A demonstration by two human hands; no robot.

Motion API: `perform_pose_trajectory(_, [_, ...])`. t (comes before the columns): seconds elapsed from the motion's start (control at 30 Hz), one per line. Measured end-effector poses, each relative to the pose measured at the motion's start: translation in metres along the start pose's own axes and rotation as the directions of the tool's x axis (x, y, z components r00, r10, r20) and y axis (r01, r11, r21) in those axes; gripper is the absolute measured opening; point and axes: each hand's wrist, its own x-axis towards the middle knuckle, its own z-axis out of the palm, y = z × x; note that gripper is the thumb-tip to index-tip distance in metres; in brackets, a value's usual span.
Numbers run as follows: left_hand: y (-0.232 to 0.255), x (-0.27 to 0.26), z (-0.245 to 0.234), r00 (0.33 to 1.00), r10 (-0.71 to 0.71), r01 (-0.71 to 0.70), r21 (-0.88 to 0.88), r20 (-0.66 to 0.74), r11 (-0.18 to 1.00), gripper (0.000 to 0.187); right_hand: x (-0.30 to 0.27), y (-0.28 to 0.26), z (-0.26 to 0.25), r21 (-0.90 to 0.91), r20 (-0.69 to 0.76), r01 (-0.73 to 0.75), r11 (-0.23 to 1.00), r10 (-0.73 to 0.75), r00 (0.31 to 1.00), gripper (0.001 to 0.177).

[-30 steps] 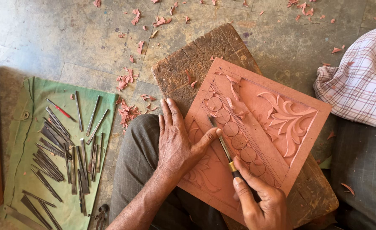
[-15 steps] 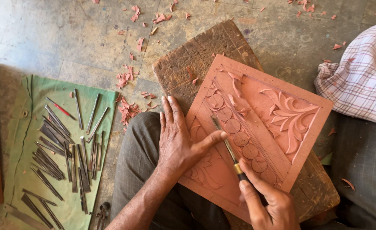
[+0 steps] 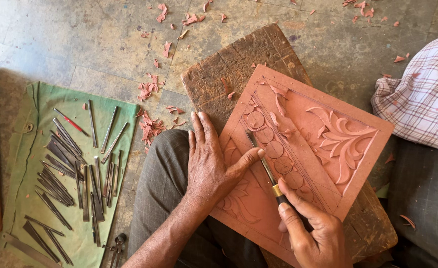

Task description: The person carves intricate floral and geometric patterns into a wood panel using various woodcarving chisels. They guide the chisel with one hand and apply pressure with the other, occasionally brushing away wood shavings from the surface.

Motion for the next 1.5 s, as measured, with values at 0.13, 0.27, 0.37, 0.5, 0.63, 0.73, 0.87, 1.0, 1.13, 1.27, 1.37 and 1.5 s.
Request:
perform_pose_trajectory(0.13, [0.000, -0.001, 0.000, 1.000, 0.000, -0.001, -0.031, -0.016, 1.000, 0.138, 0.001, -0.001, 0.005, 0.027, -0.041, 0.057, 0.998, -0.056, 0.998, 0.047])
perform_pose_trajectory(0.27, [-0.001, 0.000, 0.000, 1.000, 0.015, -0.015, -0.016, -0.008, 1.000, 0.137, 0.001, 0.000, 0.015, 0.067, -0.072, 0.093, 0.993, -0.089, 0.993, 0.046])
perform_pose_trajectory(0.37, [-0.002, 0.000, 0.001, 1.000, 0.009, -0.009, -0.012, -0.008, 1.000, 0.136, 0.000, 0.000, 0.018, 0.095, -0.080, 0.176, 0.980, -0.168, 0.982, 0.045])
perform_pose_trajectory(0.5, [-0.004, 0.000, 0.004, 1.000, 0.008, -0.008, 0.008, -0.027, 1.000, 0.132, -0.003, -0.005, 0.017, 0.078, -0.052, 0.196, 0.978, -0.192, 0.980, 0.045])
perform_pose_trajectory(0.63, [-0.005, -0.002, 0.005, 0.999, 0.014, -0.014, -0.021, -0.040, 1.000, 0.127, -0.002, -0.017, 0.019, 0.007, -0.104, 0.353, 0.936, -0.350, 0.931, 0.039])
perform_pose_trajectory(0.73, [-0.007, -0.001, 0.005, 0.998, 0.027, -0.030, -0.040, -0.065, 0.999, 0.117, -0.001, -0.023, 0.023, 0.036, -0.151, 0.540, 0.841, -0.530, 0.835, 0.037])
perform_pose_trajectory(0.87, [-0.006, 0.002, 0.005, 0.999, -0.033, 0.032, -0.090, -0.017, 0.995, 0.118, -0.015, -0.019, 0.019, 0.092, -0.152, 0.443, 0.892, -0.427, 0.891, 0.042])
perform_pose_trajectory(1.0, [-0.007, 0.024, 0.002, 0.996, 0.084, -0.081, 0.188, -0.004, 0.979, 0.157, -0.044, 0.004, -0.009, 0.144, -0.193, 0.347, 0.927, -0.318, 0.928, 0.047])
perform_pose_trajectory(1.13, [-0.030, 0.077, -0.005, 0.973, -0.038, 0.097, 0.253, -0.230, 0.963, 0.136, -0.085, 0.041, -0.022, 0.086, -0.308, 0.192, 0.978, -0.158, 0.938, 0.051])
perform_pose_trajectory(1.27, [-0.056, 0.040, -0.002, 0.935, 0.182, -0.141, 0.152, -0.305, 0.978, 0.114, -0.119, 0.079, -0.006, 0.256, -0.315, 0.133, 0.957, -0.047, 0.948, 0.051])
perform_pose_trajectory(1.37, [-0.048, -0.025, 0.000, 0.983, 0.164, -0.152, 0.131, -0.081, 0.980, 0.138, -0.133, 0.101, 0.002, 0.378, -0.256, 0.070, 0.923, 0.031, 0.966, 0.051])
perform_pose_trajectory(1.5, [-0.002, -0.074, -0.003, 0.983, 0.124, -0.150, 0.211, 0.133, 0.966, 0.163, -0.144, 0.119, 0.008, 0.412, -0.234, 0.016, 0.911, 0.089, 0.968, 0.047])
